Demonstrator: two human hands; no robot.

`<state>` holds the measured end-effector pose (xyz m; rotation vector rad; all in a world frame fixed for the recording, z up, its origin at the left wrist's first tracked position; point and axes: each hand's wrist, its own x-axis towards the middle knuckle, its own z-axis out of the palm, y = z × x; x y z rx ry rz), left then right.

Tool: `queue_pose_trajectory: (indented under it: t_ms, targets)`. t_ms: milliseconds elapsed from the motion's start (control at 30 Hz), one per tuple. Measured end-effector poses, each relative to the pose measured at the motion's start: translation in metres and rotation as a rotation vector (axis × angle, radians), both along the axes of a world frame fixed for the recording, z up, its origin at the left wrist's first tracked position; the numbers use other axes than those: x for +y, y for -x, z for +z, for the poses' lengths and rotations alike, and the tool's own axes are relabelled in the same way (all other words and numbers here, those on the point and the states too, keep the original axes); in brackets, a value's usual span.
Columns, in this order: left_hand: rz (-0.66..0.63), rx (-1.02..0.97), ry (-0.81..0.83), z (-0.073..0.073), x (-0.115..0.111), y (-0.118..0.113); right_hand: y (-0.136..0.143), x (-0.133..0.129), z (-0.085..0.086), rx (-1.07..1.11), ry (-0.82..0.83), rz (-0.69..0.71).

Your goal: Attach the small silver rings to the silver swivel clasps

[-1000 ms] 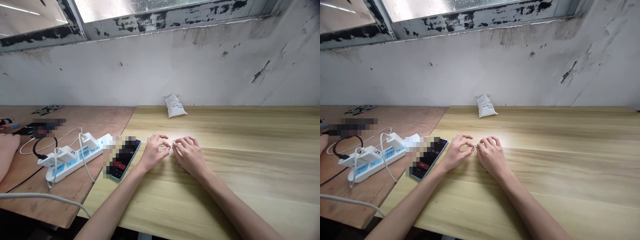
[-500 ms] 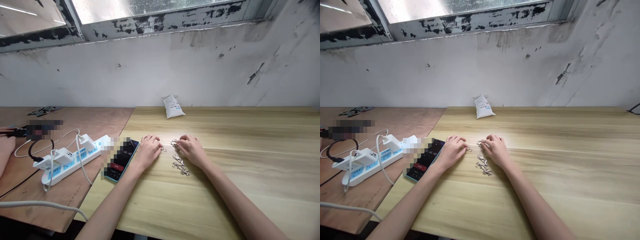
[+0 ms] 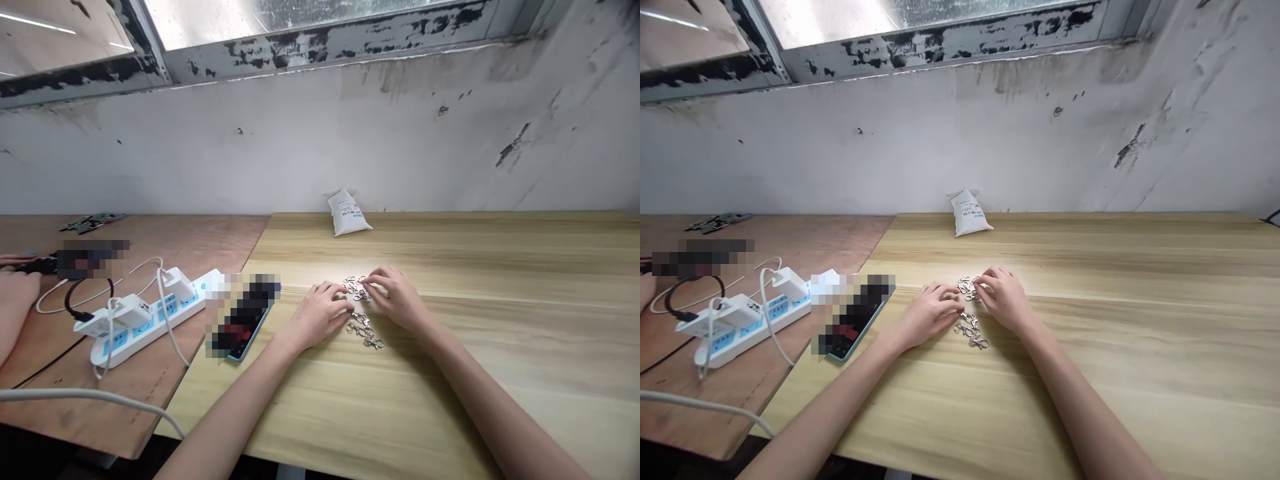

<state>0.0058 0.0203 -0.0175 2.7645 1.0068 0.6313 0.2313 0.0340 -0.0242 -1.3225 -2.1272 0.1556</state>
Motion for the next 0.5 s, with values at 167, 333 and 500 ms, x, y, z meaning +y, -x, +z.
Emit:
queue_pose_trajectory:
  t_ms: [167,333,500]
  targets:
    - [0.011,-0.036,0.0,-0.003,0.005,0.003,0.004,-0.005,0.006,0.035,-0.015,0.042]
    - [0.044,-0.134,0.011,0.003,0.007,0.008,0.014,-0.014,0.01,0.041,0.066,0.2]
    - [0.073,-0.177,-0.008,0.011,0.005,0.01,0.027,-0.018,0.007,0.033,0.046,0.24]
